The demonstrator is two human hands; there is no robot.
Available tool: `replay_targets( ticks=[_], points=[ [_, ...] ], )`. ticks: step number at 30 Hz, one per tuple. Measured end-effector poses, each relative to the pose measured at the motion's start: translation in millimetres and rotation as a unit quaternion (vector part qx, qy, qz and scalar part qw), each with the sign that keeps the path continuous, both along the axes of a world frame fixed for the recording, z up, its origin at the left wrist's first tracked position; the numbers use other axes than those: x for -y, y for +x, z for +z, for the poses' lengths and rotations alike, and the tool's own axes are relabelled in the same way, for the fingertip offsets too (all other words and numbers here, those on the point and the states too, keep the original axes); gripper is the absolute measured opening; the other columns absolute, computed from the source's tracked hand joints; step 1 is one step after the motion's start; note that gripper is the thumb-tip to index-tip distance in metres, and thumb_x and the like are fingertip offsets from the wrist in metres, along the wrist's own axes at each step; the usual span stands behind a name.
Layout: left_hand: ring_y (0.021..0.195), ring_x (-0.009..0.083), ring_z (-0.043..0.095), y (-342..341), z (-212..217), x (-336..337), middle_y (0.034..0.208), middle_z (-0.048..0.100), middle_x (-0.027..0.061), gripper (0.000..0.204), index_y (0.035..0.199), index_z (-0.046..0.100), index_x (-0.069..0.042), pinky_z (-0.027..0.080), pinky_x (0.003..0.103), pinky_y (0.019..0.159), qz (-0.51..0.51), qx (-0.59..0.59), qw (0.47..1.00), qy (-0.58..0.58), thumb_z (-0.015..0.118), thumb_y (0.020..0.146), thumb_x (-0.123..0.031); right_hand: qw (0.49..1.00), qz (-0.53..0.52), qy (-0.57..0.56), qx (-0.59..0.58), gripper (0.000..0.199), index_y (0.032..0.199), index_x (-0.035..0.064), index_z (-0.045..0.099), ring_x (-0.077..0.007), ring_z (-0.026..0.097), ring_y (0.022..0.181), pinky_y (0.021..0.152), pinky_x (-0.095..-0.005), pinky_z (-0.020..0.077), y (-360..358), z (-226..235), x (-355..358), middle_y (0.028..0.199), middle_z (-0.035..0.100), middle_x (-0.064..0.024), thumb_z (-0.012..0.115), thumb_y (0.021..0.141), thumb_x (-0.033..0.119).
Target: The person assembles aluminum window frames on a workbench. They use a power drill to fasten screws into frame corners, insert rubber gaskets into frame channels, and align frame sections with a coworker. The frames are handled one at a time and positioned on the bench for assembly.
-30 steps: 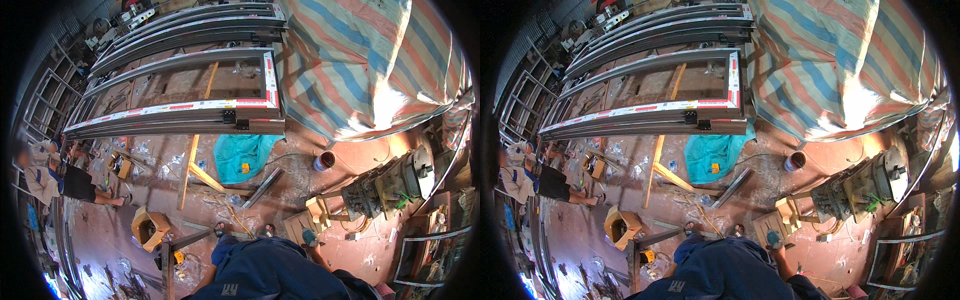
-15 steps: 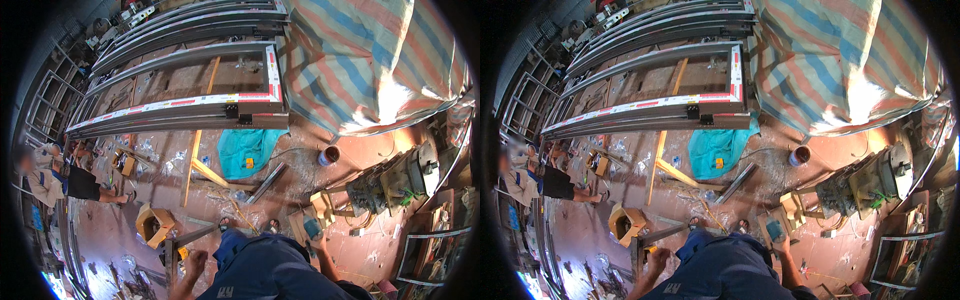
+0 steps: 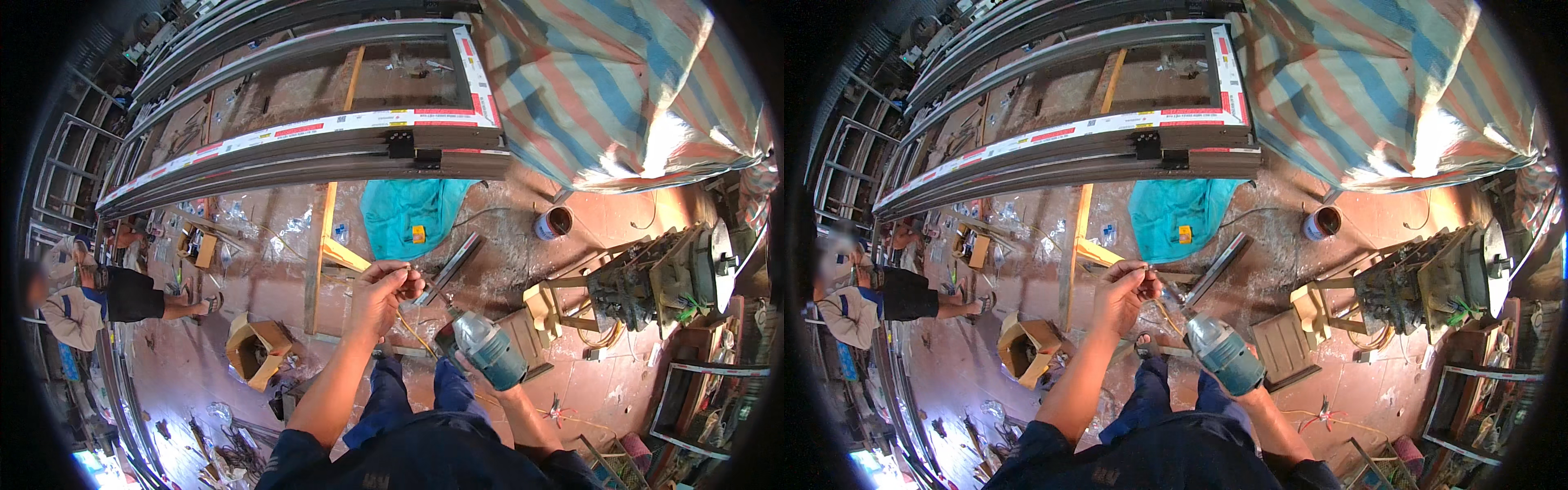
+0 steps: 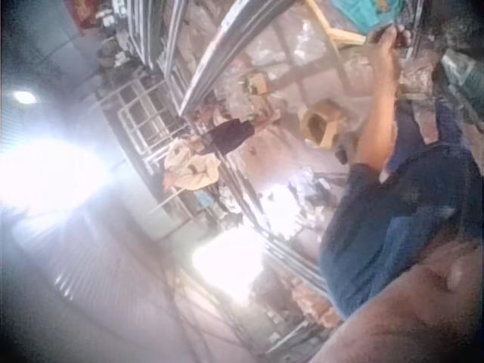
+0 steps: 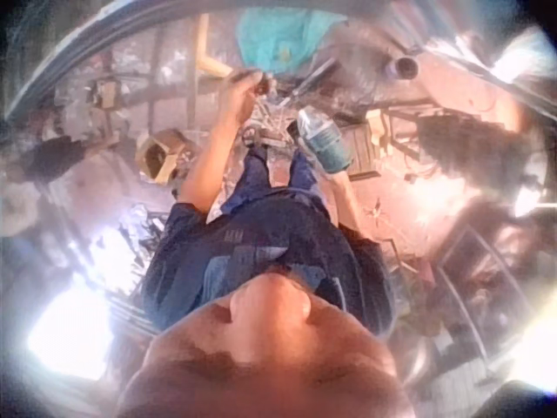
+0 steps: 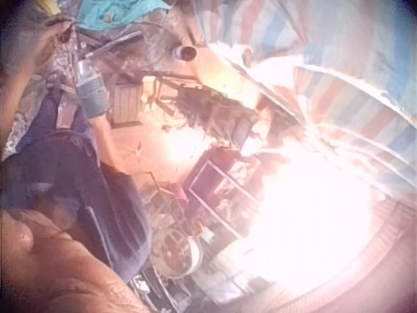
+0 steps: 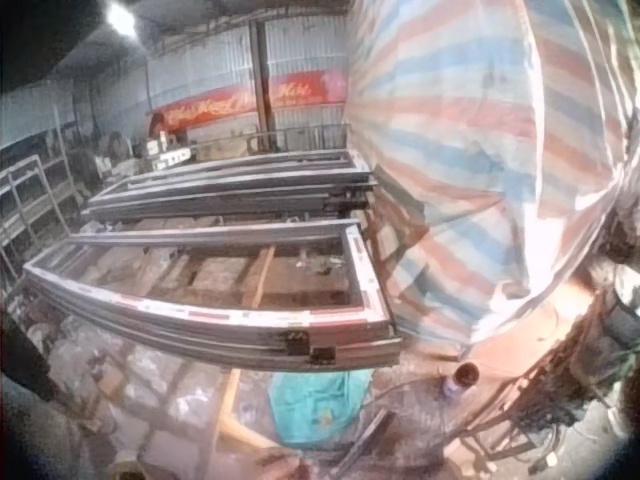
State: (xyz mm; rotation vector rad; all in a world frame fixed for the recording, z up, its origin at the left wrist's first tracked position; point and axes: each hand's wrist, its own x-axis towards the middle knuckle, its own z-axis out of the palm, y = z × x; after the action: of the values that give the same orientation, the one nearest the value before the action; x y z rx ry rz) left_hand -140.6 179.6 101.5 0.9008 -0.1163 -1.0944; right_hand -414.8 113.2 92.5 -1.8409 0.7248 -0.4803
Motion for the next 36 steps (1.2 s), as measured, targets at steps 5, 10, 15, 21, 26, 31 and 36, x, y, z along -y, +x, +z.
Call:
replay_targets(
  ticks=[5, 10, 15, 21, 26, 31, 36],
  points=[
    [0.092, 0.0292, 0.080, 29, -17, -10, 0.110, 0.077, 0.0205, 0.016, 0.116, 0.068, 0.001, 0.068, 0.041, 0.080, -0.029, -0.055, 0.998, -0.033, 0.071, 0.103, -0.010, 0.999, 0.038, 0.011, -0.024, 0.044, 0.130, 0.0023, 0.070, -0.0273, 0.073, 0.107, 0.096, -0.0384, 0.0577, 18, -38, -16, 0.118, 0.076, -0.0121, 0.086, 0.091, 0.015],
    [0.092, 0.0287, 0.080, 55, -44, -22, 0.111, 0.076, 0.0202, 0.016, 0.116, 0.067, 0.000, 0.069, 0.039, 0.080, -0.010, -0.074, 0.997, -0.005, 0.071, 0.104, -0.011, 0.993, 0.028, 0.114, 0.009, 0.053, 0.138, -0.0017, 0.066, -0.0216, 0.076, 0.106, 0.096, -0.0352, 0.0597, 51, -42, -20, 0.119, 0.078, -0.0106, 0.085, 0.090, 0.009],
    [0.093, 0.0245, 0.078, 92, -53, -36, 0.107, 0.077, 0.0156, 0.014, 0.114, 0.069, 0.000, 0.067, 0.038, 0.081, -0.080, 0.009, 0.996, 0.048, 0.072, 0.103, -0.009, 0.983, 0.057, 0.175, -0.011, 0.045, 0.145, 0.0000, 0.059, -0.0253, 0.075, 0.113, 0.097, -0.0386, 0.0647, 56, -92, -30, 0.132, 0.072, -0.0157, 0.068, 0.104, 0.013],
    [0.092, 0.0185, 0.075, 140, -55, -10, 0.102, 0.078, 0.0118, 0.007, 0.106, 0.073, 0.001, 0.064, 0.033, 0.082, -0.249, 0.213, 0.937, 0.121, 0.072, 0.102, -0.005, 0.967, -0.001, 0.227, -0.119, 0.046, 0.135, 0.0146, 0.068, -0.0285, 0.070, 0.113, 0.095, -0.0403, 0.0571, 51, -144, -43, 0.128, 0.071, -0.0058, 0.082, 0.094, 0.031],
    [0.097, 0.0275, 0.079, 148, -99, 20, 0.107, 0.077, 0.0173, 0.013, 0.115, 0.067, -0.005, 0.070, 0.040, 0.078, -0.236, 0.024, 0.971, 0.039, 0.069, 0.105, -0.014, 0.968, -0.028, -0.069, -0.238, 0.032, 0.119, 0.0109, 0.071, -0.0232, 0.071, 0.099, 0.085, -0.0371, 0.0578, 66, -166, -39, 0.114, 0.072, -0.0040, 0.083, 0.092, 0.024],
    [0.091, 0.0263, 0.080, 152, -116, 63, 0.107, 0.078, 0.0177, 0.015, 0.116, 0.067, -0.006, 0.070, 0.042, 0.079, -0.264, 0.063, 0.961, 0.046, 0.070, 0.105, -0.015, 0.881, -0.210, 0.418, 0.074, 0.036, 0.126, 0.0034, 0.061, -0.0148, 0.065, 0.096, 0.087, -0.0308, 0.0546, 106, -174, -28, 0.101, 0.067, -0.0038, 0.077, 0.094, 0.009],
    [0.087, 0.0247, 0.081, 174, -106, 107, 0.106, 0.078, 0.0161, 0.020, 0.117, 0.067, -0.005, 0.069, 0.038, 0.077, -0.350, 0.275, 0.892, 0.077, 0.072, 0.104, -0.019, 0.862, -0.289, 0.399, 0.121, 0.040, 0.130, 0.0056, 0.063, -0.0150, 0.066, 0.096, 0.088, -0.0323, 0.0553, 130, -225, -31, 0.102, 0.068, -0.0039, 0.076, 0.093, 0.010]
  ],
)
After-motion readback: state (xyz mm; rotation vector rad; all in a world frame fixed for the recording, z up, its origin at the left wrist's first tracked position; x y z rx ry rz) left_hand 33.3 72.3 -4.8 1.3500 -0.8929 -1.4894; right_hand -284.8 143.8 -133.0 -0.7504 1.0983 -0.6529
